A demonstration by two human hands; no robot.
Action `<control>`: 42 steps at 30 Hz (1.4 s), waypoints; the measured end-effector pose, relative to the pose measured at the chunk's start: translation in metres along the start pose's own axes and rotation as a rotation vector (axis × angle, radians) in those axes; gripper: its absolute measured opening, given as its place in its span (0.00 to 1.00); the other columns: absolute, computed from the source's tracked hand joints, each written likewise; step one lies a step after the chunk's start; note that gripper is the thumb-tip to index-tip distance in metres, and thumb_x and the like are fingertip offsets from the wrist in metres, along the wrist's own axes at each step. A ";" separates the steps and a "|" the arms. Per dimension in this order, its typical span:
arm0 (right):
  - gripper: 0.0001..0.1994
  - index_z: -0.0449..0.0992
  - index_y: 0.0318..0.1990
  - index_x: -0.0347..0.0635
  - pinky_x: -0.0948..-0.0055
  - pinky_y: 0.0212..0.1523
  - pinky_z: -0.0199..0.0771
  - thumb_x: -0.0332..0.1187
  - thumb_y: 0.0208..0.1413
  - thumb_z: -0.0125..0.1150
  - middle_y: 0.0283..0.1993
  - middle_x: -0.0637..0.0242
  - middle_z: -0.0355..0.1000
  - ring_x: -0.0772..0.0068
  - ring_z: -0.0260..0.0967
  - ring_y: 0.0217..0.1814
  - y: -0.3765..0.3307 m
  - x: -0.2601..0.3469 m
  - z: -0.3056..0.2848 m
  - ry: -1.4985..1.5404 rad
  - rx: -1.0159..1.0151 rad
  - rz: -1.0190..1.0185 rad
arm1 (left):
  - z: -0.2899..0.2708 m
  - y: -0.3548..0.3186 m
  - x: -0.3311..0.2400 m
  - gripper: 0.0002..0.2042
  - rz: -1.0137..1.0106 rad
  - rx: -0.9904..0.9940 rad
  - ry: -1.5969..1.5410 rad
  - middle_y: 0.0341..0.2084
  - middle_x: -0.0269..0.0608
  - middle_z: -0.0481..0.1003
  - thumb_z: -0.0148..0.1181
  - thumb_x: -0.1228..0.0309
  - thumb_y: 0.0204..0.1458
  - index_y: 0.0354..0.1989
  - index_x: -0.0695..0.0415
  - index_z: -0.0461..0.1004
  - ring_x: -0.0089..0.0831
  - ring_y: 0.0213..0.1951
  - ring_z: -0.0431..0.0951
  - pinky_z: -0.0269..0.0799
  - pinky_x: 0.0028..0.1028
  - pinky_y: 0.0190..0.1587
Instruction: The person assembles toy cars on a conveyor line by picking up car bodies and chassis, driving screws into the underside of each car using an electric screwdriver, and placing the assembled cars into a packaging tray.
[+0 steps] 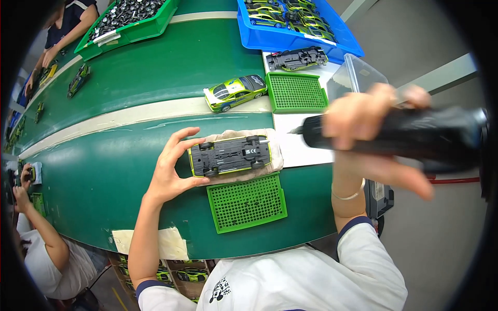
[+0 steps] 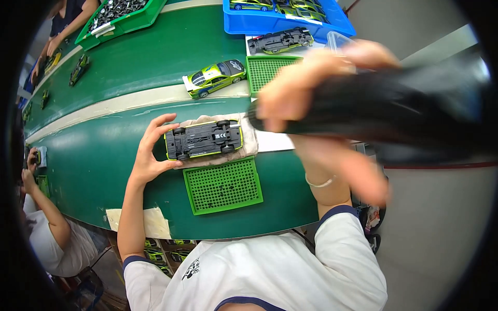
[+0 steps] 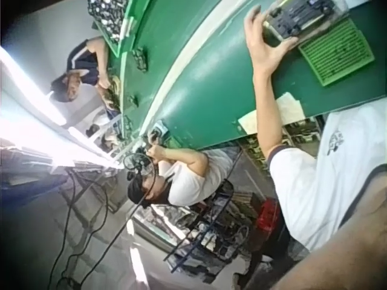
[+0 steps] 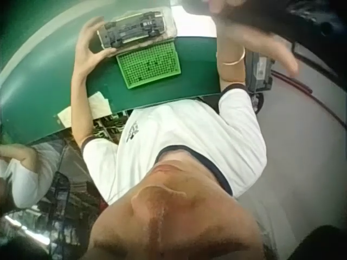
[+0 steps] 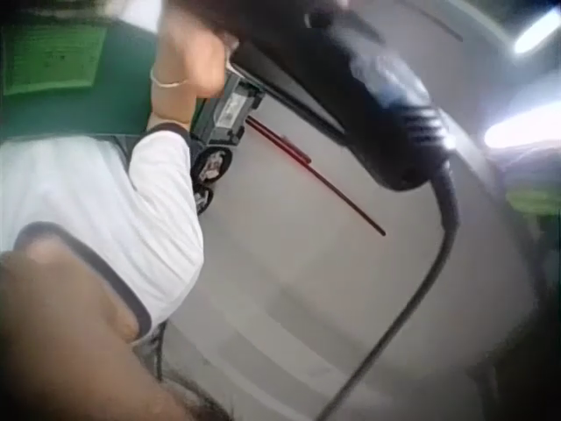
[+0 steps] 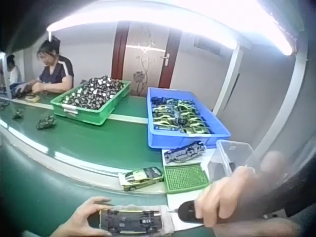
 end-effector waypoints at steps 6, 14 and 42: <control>0.28 0.66 0.33 0.46 0.80 0.25 0.55 0.59 0.32 0.62 0.23 0.75 0.57 0.81 0.54 0.20 0.006 0.093 -0.028 -0.070 -0.364 -0.262 | 0.008 0.001 -0.050 0.32 0.003 -0.238 -0.365 0.46 0.45 0.67 0.67 0.73 0.31 0.50 0.61 0.62 0.37 0.49 0.67 0.60 0.30 0.52; 0.23 0.65 0.32 0.48 0.79 0.25 0.54 0.53 0.35 0.62 0.22 0.73 0.56 0.80 0.54 0.20 0.008 0.093 -0.050 -0.014 -0.414 -0.219 | -0.162 -0.102 -0.082 0.32 -0.349 -0.396 0.630 0.41 0.45 0.70 0.66 0.77 0.26 0.48 0.62 0.65 0.35 0.44 0.70 0.63 0.28 0.48; 0.20 0.62 0.26 0.45 0.79 0.25 0.53 0.52 0.39 0.56 0.22 0.72 0.54 0.81 0.52 0.19 0.006 0.088 -0.079 -0.143 -0.644 -0.190 | -0.124 -0.010 0.071 0.40 -0.438 -0.090 0.773 0.37 0.42 0.71 0.67 0.61 0.30 0.55 0.54 0.52 0.35 0.45 0.68 0.37 0.44 0.60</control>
Point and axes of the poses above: each hand's wrist, its own y-axis towards the middle knuckle, its own z-axis out of the palm, x = y × z, the point moved 10 cm from there along y, towards the middle knuckle
